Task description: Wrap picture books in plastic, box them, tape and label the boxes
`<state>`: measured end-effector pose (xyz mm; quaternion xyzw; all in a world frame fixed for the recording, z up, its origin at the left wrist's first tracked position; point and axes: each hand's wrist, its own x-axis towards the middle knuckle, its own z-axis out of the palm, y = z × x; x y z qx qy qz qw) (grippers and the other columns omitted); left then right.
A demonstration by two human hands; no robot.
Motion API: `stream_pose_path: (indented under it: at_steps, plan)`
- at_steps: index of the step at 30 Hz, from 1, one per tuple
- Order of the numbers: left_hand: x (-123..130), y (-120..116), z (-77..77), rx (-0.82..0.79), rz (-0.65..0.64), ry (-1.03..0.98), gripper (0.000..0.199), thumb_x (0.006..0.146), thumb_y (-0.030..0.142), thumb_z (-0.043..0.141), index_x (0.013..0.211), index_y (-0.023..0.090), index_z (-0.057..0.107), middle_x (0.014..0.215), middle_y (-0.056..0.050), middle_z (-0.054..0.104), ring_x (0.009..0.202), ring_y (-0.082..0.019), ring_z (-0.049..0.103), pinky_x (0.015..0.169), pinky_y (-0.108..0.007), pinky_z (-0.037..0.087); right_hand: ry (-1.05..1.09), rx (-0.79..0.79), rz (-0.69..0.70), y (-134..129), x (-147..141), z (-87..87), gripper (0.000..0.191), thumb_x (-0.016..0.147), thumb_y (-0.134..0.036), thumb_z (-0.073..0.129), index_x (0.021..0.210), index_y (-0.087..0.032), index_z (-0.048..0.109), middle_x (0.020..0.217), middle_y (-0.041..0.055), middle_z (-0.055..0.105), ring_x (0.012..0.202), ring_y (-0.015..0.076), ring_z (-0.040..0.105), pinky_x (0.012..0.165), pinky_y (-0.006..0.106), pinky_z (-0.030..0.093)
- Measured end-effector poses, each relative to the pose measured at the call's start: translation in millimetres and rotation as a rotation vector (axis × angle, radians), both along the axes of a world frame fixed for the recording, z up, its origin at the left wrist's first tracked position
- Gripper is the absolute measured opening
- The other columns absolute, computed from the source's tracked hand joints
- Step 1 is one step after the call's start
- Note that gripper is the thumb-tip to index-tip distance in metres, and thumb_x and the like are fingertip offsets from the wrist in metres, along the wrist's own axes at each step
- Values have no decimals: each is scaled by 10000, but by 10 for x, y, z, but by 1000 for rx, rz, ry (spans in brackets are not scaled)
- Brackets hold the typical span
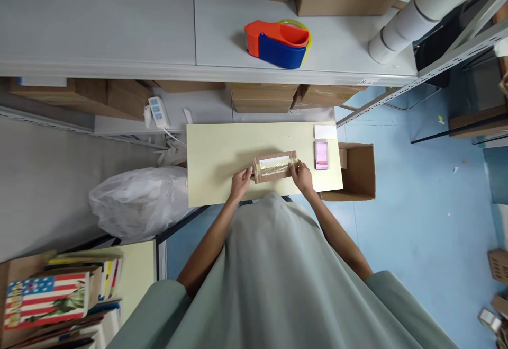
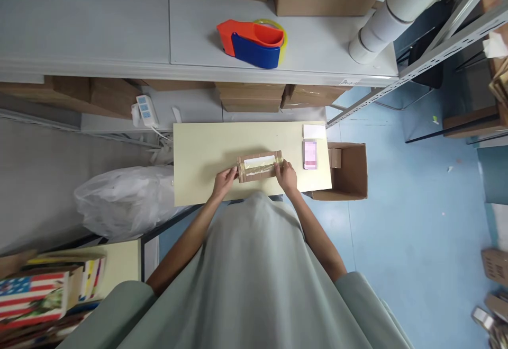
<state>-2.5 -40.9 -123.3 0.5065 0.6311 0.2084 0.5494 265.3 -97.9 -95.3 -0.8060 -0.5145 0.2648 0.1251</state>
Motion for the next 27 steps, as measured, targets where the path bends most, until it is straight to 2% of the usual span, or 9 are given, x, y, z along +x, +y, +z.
stream_pose_path:
  at_steps: [2,5,11,16,19,21,23,25,27]
  plan:
    - [-15,5,-26,-11,5,-64,605,992,738,590,1028,179,819,1078,-120,864,1101,-288,808,929,-333,627,-1,-2,-19,-7,-9,20,518,1166,-600,322,1167,-192,643,1040,139,740,919,295,714,784,340,501]
    - [-57,32,-28,8,-8,-101,537,985,686,630,1057,191,824,1144,-129,860,1118,-291,810,959,-348,620,-23,-24,-54,-20,-94,56,469,1162,-574,362,1111,-201,642,1036,139,748,920,292,716,792,335,494]
    - [-291,165,100,133,-113,176,386,1022,555,613,964,254,848,913,-66,860,983,-282,810,846,-310,565,-39,-62,-91,-46,-444,96,426,1134,-587,437,964,-235,606,1002,132,770,902,283,740,770,316,491]
    - [-532,313,180,140,-181,210,321,991,517,669,919,265,855,999,-53,873,1030,-295,811,855,-310,560,99,-52,-188,-71,-692,139,427,1094,-616,496,853,-269,559,928,95,798,970,298,795,781,312,531]
    - [-650,376,196,122,-234,183,301,986,503,686,966,261,865,970,-50,873,1035,-294,815,850,-307,573,204,-24,-234,-133,-765,166,430,1072,-618,519,812,-278,553,895,80,809,1008,309,815,804,324,569]
    - [-702,397,198,127,-278,120,283,988,476,697,1046,255,863,1002,-51,873,1041,-281,816,873,-312,593,253,27,-277,-193,-790,163,358,1057,-582,545,888,-270,596,985,94,829,1052,307,817,846,346,603]
    - [-717,398,191,168,-313,35,256,983,417,712,1124,251,848,1136,-57,863,1062,-265,813,934,-333,614,299,101,-342,-254,-799,137,281,1041,-523,574,1061,-248,626,1151,124,829,1111,290,808,914,383,634]
    - [-694,385,173,222,-326,-24,238,972,326,722,1166,239,830,1259,-74,831,1054,-251,814,981,-356,627,339,164,-390,-306,-787,96,301,1021,-457,604,1210,-223,607,1284,150,802,1178,269,789,993,422,642]
    - [-647,362,143,243,-327,-17,216,953,243,733,1148,218,823,1267,-97,817,1004,-247,820,974,-372,640,349,171,-405,-346,-749,49,307,995,-387,633,1241,-206,609,1304,154,793,1204,261,777,1020,436,645]
